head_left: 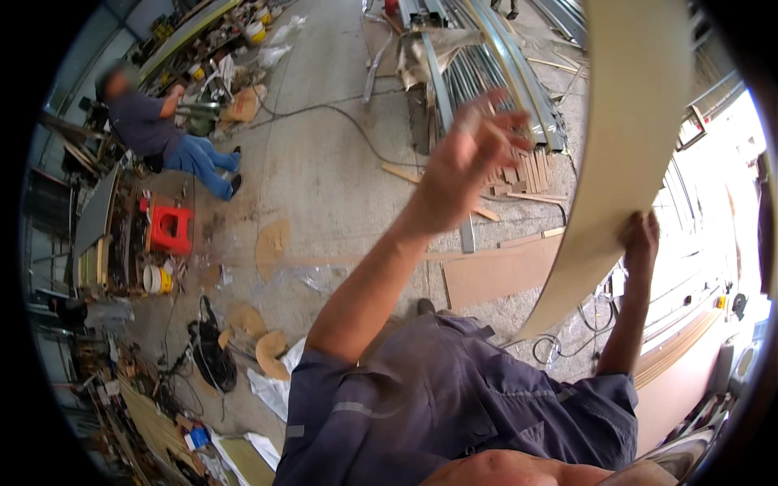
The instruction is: The person measures and marks metal profiles using a square ruler and red marker, then places a large wooden board onto a metal frame. They use a cordless drill to fasten the board to the frame, handling screws and drill bits during the process.
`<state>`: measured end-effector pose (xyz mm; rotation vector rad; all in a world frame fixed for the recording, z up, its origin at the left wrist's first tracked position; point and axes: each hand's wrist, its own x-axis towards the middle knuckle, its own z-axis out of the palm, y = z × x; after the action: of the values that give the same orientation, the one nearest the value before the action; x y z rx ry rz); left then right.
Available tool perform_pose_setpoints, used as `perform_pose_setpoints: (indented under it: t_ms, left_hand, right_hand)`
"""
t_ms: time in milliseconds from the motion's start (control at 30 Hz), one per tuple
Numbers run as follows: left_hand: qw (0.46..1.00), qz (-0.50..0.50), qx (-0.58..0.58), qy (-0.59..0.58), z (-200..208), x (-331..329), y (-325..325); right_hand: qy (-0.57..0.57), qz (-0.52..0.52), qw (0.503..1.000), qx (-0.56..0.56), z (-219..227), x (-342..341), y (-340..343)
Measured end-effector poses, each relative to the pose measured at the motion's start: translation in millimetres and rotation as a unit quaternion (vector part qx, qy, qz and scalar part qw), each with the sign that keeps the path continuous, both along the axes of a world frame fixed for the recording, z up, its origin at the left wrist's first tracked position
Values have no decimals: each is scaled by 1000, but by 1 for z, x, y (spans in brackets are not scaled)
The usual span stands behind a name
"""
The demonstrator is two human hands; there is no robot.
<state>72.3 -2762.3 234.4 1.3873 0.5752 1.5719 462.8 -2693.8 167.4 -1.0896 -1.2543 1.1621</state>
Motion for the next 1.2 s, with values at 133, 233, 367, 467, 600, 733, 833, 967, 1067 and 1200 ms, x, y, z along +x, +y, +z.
perform_pose_setpoints:
  t_ms: [133, 233, 367, 467, 600, 733, 833, 967, 1067, 1200]
  left_hand:
    - [968, -76, 17, -240, 30, -62, 66]
    - [949, -62, 29, -308, 38, -104, 96]
    - [967, 143, -43, -208, 33, -150, 143]
    - [963, 149, -98, -200, -28, -232, 208]
    - [947, 184, -209, -158, -98, -289, 290]
    - [933, 191, -280, -116, -172, -267, 327]
    - [922, 212, -315, -78, -192, -244, 339]
    - [917, 194, -346, -22, -245, -238, 387]
    - [914, 177, -365, 12, -271, -229, 411]
    - [914, 119, -387, -27, -303, -221, 417]
  right_hand:
    - [-84, 90, 990, -73, -33, -41, -9]
    - [-120, 88, 988, -37, -40, -100, -30]
    - [-146, 75, 975, -150, -54, -143, -58]
    - [-200, 47, 956, -208, -83, -185, -57]
    - [-301, 29, 913, -273, -146, -191, -54]
    - [-299, -14, 895, -331, -188, -171, -83]
    - [-271, -22, 874, -402, -190, -178, -74]
    - [-270, -4, 862, -428, -206, -172, -53]
    - [-251, 12, 857, -450, -219, -167, -32]
    - [-282, -1, 854, -437, -226, -154, -31]
